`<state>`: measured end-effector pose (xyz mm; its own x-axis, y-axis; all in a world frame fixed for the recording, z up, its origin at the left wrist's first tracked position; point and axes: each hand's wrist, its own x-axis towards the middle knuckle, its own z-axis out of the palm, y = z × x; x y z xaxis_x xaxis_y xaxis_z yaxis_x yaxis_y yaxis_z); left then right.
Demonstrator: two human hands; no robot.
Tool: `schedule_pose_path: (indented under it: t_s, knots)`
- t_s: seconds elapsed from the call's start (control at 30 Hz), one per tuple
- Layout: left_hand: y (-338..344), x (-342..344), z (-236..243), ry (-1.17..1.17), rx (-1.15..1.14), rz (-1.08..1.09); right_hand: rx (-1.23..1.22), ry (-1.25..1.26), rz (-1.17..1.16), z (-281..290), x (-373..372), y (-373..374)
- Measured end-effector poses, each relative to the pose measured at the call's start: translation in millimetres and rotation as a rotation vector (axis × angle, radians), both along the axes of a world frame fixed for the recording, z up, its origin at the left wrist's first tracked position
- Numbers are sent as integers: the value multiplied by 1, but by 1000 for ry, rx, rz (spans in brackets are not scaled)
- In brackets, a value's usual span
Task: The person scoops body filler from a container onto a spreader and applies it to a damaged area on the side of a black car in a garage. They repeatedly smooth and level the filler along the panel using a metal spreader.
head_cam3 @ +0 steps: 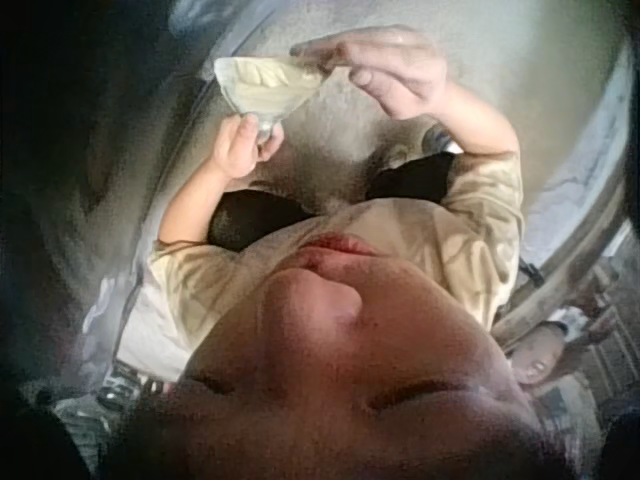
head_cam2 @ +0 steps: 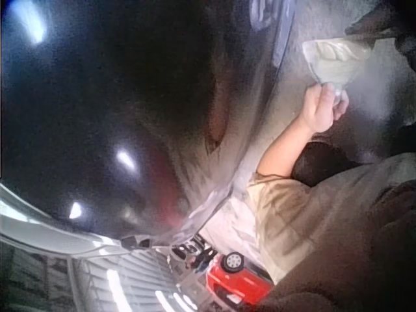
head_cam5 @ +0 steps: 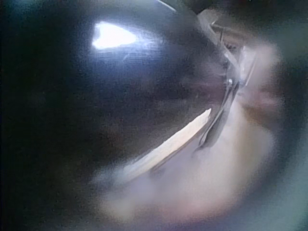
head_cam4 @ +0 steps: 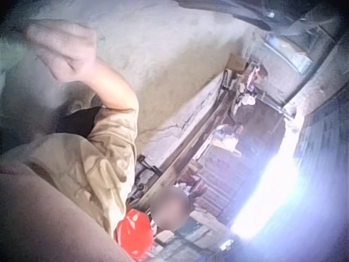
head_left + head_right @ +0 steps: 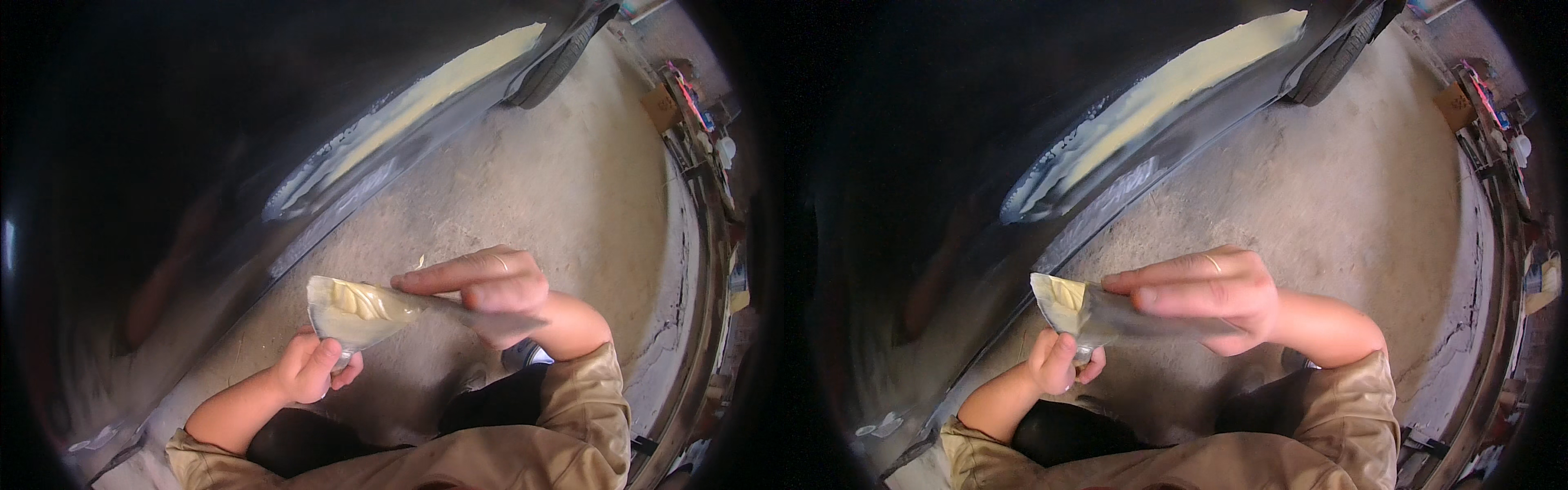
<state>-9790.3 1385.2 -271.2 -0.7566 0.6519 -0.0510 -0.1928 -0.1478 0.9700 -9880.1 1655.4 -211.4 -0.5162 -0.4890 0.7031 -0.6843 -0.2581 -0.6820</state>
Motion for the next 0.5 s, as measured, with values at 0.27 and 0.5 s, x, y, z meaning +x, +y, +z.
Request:
schedule_pose_path:
  t_s: [0.27, 0.5]
  knots:
    - [9, 8, 4, 79, -21, 92, 521, 172, -32, 9, -2, 32]
    - [38, 13, 11, -127, 155, 343, 418, 417, -690, -7, 3, 23]
